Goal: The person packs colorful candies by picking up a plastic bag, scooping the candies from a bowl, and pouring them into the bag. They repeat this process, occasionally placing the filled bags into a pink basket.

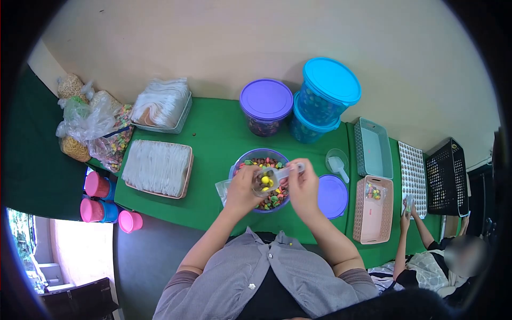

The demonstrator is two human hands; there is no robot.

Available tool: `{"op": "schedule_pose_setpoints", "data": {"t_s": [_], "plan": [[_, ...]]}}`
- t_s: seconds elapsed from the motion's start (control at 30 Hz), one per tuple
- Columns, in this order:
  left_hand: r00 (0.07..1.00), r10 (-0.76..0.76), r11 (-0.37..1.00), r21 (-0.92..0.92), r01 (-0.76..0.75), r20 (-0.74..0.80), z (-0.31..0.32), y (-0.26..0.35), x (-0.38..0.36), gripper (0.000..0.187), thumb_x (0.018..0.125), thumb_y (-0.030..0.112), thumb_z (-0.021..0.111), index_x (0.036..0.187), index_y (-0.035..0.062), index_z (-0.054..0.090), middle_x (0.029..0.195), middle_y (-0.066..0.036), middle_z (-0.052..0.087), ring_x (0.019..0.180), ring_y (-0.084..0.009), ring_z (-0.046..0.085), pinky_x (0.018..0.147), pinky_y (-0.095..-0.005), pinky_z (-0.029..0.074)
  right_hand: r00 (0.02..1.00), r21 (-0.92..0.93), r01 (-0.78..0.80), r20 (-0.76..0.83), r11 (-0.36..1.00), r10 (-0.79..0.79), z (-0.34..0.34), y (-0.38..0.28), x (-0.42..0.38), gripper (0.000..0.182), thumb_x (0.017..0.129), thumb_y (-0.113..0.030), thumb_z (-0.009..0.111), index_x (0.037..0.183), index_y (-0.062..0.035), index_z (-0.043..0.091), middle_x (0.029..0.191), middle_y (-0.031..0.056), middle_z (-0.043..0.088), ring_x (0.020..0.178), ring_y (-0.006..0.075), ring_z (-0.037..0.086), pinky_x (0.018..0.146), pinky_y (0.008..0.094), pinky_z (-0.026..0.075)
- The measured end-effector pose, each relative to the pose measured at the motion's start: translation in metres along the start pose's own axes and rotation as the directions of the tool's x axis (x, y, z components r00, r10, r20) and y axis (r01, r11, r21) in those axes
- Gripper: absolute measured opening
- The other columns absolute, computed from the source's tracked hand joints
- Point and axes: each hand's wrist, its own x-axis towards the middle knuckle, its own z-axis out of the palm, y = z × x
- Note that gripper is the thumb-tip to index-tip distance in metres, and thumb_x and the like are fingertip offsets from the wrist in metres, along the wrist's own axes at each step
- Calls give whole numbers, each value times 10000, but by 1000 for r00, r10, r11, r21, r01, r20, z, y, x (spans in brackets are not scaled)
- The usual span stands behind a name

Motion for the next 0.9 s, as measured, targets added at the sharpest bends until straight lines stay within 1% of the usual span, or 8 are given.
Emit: {"op": "schedule_pose_setpoints", "data": {"t_s": [0.07,0.23,0.33,0.57,0.6,0.67,0.73,0.9], "plan": [[999,21,995,-93,-25,-42,3,10,0,639,585,93,822,1137,31,506,1039,-148,573,960,-342,596,844,-407,494,927,-475,373,217,797,-305,11,-27,-15,106,947,-85,546,1009,1,535,864,142,642,722,245,667,648,333,533],[978,19,970,-232,-68,-206,-1,18,-1,636,619,86,829,1150,28,484,1102,-136,537,953,-297,603,850,-376,494,848,-496,520,200,695,-491,4,-55,-27,121,945,-101,557,1005,3,538,889,151,641,758,247,661,668,338,532],[871,-86,828,-521,-208,-484,-4,10,3,513,722,64,783,1133,39,477,1129,-109,516,966,-239,598,903,-369,477,894,-135,413,-131,901,-429,-11,-46,-10,127,981,-113,511,1010,9,526,913,140,638,742,196,646,673,313,538],[938,-342,392,-915,97,-47,-39,-7,11,261,919,99,642,1150,-11,595,1096,-115,642,1062,-181,601,941,-323,456,976,51,-217,25,975,216,-43,85,12,145,993,-116,497,1015,11,563,1008,174,629,687,189,645,640,296,538],[935,-355,352,-930,108,-25,-40,-6,9,275,919,130,650,1156,-6,617,1075,-112,662,1023,-162,614,912,-306,469,977,-262,-190,42,946,208,-43,84,8,146,976,-127,530,1005,2,590,1038,187,628,738,211,651,683,319,535],[930,-368,312,-942,121,-2,-40,-6,5,292,920,161,658,1162,-1,638,1053,-109,681,985,-142,628,883,-289,482,977,-547,-141,60,825,206,-43,81,5,147,958,-138,562,996,-7,618,1068,200,628,789,232,657,725,341,531],[917,-398,480,-860,174,-36,-37,-6,2,247,893,152,693,1085,0,661,1005,-97,691,881,-124,648,805,-263,506,883,-905,375,283,200,-374,-38,57,1,224,935,-176,603,1060,9,620,1065,138,647,999,192,606,818,310,495],[927,-371,493,-857,152,-49,-21,18,-3,167,851,128,737,962,18,678,935,-58,684,804,-110,636,745,-249,509,966,-262,180,231,948,-120,-10,-2,-12,261,890,-177,662,1095,-16,648,1081,113,637,1053,197,566,897,332,443]]}}
